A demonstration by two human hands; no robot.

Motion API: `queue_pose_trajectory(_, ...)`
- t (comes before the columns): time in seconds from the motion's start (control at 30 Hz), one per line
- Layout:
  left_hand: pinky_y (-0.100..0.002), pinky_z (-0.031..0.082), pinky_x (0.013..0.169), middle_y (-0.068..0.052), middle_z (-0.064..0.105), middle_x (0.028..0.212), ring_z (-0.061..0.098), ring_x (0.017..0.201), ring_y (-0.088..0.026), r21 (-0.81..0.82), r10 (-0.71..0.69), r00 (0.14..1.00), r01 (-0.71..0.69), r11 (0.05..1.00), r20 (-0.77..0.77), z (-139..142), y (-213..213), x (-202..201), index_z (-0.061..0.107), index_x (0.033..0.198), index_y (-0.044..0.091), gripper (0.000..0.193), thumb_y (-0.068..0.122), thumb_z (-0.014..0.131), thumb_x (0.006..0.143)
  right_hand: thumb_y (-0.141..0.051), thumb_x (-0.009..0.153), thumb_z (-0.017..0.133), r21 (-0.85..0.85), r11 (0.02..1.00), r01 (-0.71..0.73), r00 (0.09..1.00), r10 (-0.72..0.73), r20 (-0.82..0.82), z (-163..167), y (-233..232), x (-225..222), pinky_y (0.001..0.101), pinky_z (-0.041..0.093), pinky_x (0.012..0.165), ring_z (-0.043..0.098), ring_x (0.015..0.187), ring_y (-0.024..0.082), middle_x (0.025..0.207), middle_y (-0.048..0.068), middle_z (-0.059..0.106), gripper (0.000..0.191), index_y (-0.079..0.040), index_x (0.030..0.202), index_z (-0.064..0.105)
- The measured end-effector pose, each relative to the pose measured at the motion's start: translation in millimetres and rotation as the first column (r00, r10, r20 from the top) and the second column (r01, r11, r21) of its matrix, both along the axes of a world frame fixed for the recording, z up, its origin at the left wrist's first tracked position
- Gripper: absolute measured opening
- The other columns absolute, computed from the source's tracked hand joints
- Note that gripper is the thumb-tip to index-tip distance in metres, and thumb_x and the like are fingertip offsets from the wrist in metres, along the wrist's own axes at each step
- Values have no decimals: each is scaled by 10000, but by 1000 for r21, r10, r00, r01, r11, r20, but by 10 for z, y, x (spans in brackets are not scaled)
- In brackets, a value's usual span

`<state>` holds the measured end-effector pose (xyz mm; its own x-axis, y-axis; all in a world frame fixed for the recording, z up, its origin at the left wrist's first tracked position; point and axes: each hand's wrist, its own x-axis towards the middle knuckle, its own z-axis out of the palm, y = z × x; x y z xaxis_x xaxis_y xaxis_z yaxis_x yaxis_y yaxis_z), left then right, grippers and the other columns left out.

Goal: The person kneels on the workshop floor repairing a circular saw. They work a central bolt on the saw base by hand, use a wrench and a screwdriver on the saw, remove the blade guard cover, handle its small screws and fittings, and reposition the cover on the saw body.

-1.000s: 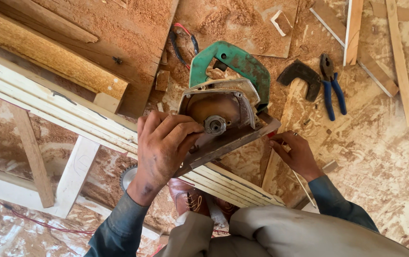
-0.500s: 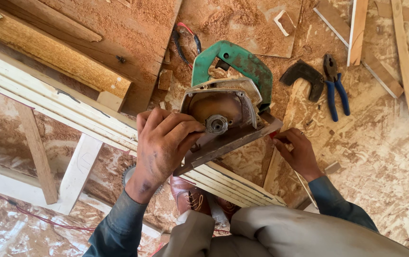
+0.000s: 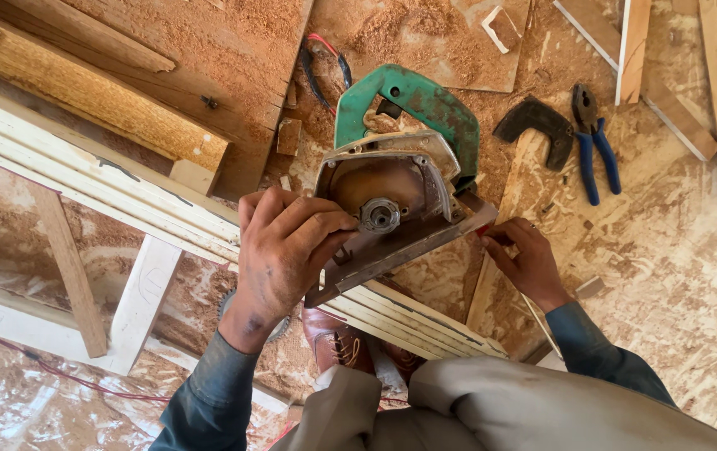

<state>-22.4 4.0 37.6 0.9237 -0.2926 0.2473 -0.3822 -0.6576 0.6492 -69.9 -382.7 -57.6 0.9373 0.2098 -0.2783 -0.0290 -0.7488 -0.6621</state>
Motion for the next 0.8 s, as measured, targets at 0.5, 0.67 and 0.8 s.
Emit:
queue_pose_trajectory(0.5,-356,360,907,88,734,1122,584,993,-168,95,-48,998,44,994,33,93,37,23,744,1060,202,215,266,820,869,-164,962,704,6,999,-32,999,32,25,-50,-37,-9,357,536,702,681,826,233,925,116,655,174,-31,1073,714)
queue_pose_trajectory(0.67,-328,349,855,79,746,1142,562,950,-153,151,-87,992,72,986,93,47,16,5,755,1059,208,181,285,814,907,-164,966,703,23,999,-21,999,21,24,-26,-10,2,343,540,686,687,822,217,924,112,652,167,-36,1072,711)
queue_pose_trajectory(0.8,-316,345,845,77,764,1135,565,932,-144,195,-116,988,94,976,104,-11,24,-6,764,1058,216,179,299,805,905,-150,955,707,10,1000,-30,999,29,20,29,44,39,346,527,663,672,796,228,917,109,657,155,-41,1065,717)
